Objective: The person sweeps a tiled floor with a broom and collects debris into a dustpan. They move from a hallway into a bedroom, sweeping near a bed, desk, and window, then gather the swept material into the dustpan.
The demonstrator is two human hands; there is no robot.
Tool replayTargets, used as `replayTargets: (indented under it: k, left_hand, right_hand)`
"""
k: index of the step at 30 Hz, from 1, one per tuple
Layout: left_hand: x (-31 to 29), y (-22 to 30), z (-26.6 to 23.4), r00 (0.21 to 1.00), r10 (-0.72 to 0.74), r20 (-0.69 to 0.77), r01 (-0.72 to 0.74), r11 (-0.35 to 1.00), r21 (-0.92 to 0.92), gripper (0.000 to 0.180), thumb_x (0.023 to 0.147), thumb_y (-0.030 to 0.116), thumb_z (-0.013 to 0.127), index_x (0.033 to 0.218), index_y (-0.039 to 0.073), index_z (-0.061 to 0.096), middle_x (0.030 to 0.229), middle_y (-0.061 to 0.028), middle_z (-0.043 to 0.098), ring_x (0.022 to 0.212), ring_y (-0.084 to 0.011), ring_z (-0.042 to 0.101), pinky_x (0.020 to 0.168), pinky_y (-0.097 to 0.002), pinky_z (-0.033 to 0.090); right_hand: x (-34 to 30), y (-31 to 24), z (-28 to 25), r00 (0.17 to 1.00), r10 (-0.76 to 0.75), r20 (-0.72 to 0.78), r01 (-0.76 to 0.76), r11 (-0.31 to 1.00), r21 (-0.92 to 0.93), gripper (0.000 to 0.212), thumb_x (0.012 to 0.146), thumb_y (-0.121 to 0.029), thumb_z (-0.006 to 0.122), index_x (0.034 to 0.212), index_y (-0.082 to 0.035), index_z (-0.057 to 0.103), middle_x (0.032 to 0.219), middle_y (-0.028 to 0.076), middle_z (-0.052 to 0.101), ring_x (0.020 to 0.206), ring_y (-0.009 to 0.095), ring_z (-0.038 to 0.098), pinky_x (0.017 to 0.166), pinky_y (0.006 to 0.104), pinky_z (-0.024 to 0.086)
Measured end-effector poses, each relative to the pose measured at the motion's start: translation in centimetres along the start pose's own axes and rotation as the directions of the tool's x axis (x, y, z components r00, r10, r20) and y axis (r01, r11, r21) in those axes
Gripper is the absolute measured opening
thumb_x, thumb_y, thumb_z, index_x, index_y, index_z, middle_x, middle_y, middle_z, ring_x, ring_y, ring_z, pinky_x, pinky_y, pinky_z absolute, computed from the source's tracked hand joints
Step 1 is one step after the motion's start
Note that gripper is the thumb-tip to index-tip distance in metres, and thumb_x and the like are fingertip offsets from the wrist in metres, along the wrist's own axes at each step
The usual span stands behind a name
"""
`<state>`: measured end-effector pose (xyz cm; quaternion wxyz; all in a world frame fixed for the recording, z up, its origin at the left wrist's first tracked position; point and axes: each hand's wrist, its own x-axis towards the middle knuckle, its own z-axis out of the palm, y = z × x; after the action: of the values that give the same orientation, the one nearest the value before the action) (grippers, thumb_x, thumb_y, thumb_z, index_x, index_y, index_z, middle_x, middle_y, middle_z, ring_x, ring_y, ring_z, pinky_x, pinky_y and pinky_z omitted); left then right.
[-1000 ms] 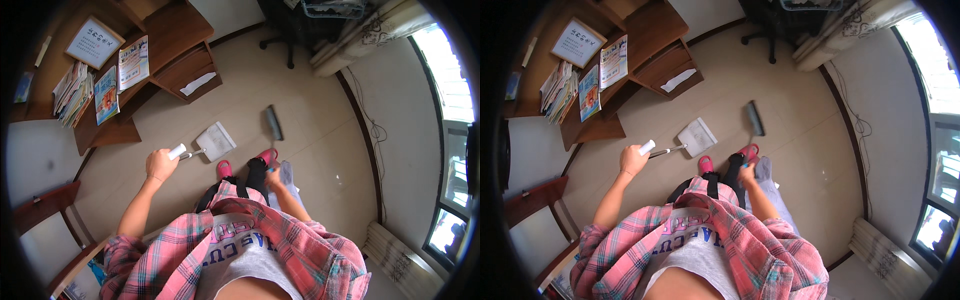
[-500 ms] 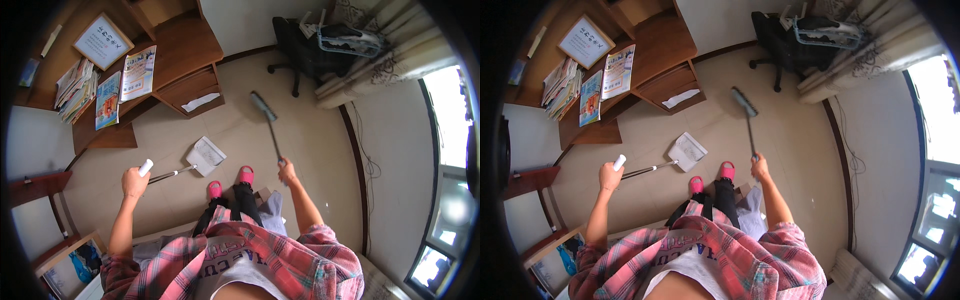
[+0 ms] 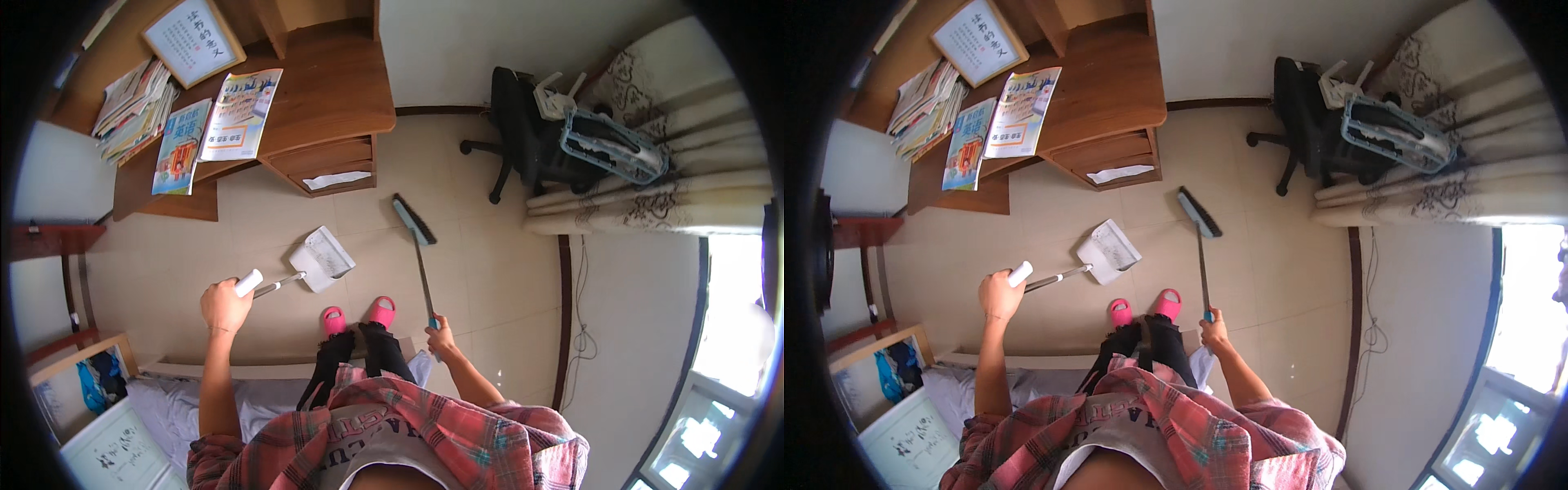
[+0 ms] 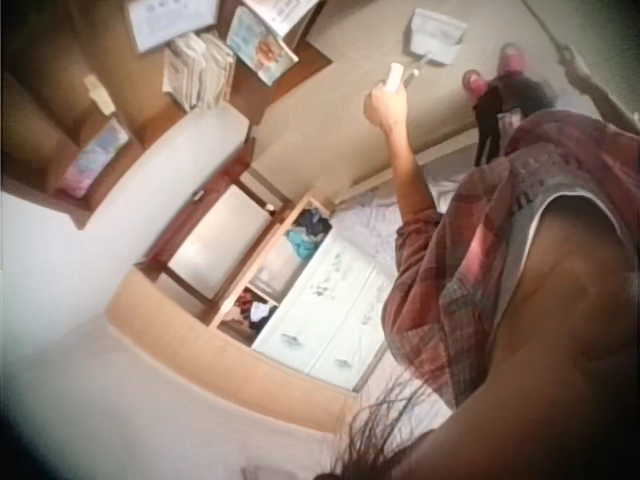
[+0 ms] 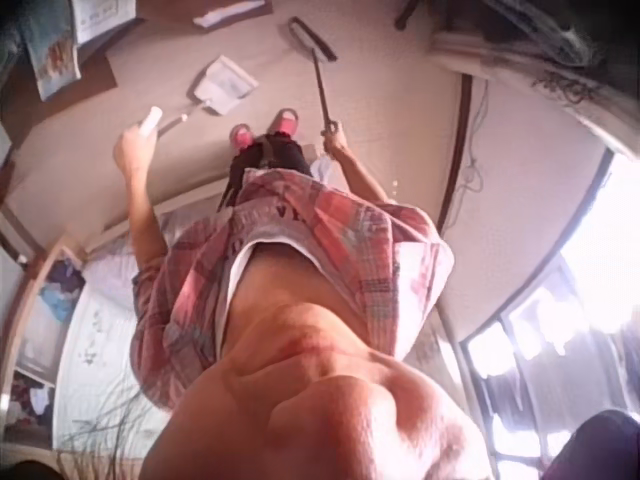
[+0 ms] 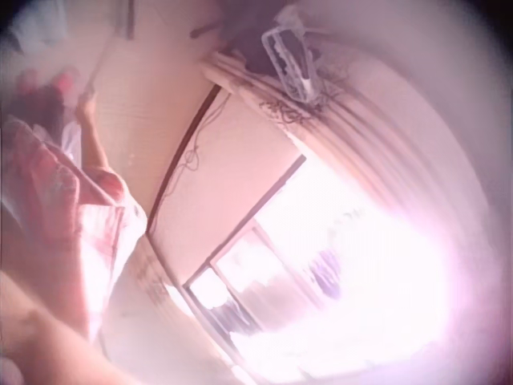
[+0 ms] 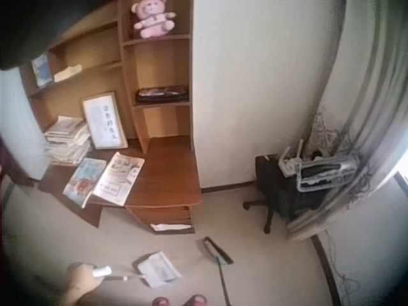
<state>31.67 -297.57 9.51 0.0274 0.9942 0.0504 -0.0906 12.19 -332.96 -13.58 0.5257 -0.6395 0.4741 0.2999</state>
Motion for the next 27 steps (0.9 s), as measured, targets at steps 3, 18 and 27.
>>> replayTargets:
  k: [3,18,27]
  left_hand:
    - [0.6,0.8,0.2,0.999,0.007,-0.041,-0.006,1.0,0.005,0.018,0.061,0.025,0.059,0.059,0.007,0.058,0.057,-0.0134,0.056,0.055,-0.0317,0.055,0.051,-0.0384,0.044]
    - [2.8,5.1,0.9,0.999,-0.04,-0.008,0.04,0.999,0.011,0.008,0.055,0.017,0.059,0.056,0.01,0.055,0.054,-0.0107,0.055,0.05,-0.0287,0.054,0.048,-0.0367,0.042]
    - [2.6,7.0,1.6,0.995,-0.097,-0.008,0.097,0.995,-0.015,0.012,0.046,0.01,0.061,0.055,0.013,0.054,0.051,-0.0069,0.053,0.047,-0.0264,0.052,0.046,-0.0356,0.04]
  right_hand:
    - [-3.2,-3.5,-4.5,0.997,-0.072,0.005,0.072,0.991,-0.113,0.045,0.074,-0.013,0.052,0.116,-0.021,0.038,0.048,0.004,0.043,0.034,0.013,0.04,0.03,0.0291,0.036]
    - [16.6,-30.5,-18.8,0.911,-0.368,-0.185,0.195,0.78,-0.594,0.048,0.074,-0.013,0.046,0.121,-0.014,0.036,0.054,0.013,0.054,0.043,0.022,0.055,0.038,0.035,0.042]
    - [33.3,-35.3,-16.0,0.975,-0.207,-0.077,0.133,0.829,-0.542,0.028,0.073,-0.009,0.05,0.101,-0.009,0.048,0.057,0.007,0.052,0.043,0.02,0.049,0.039,0.034,0.041]
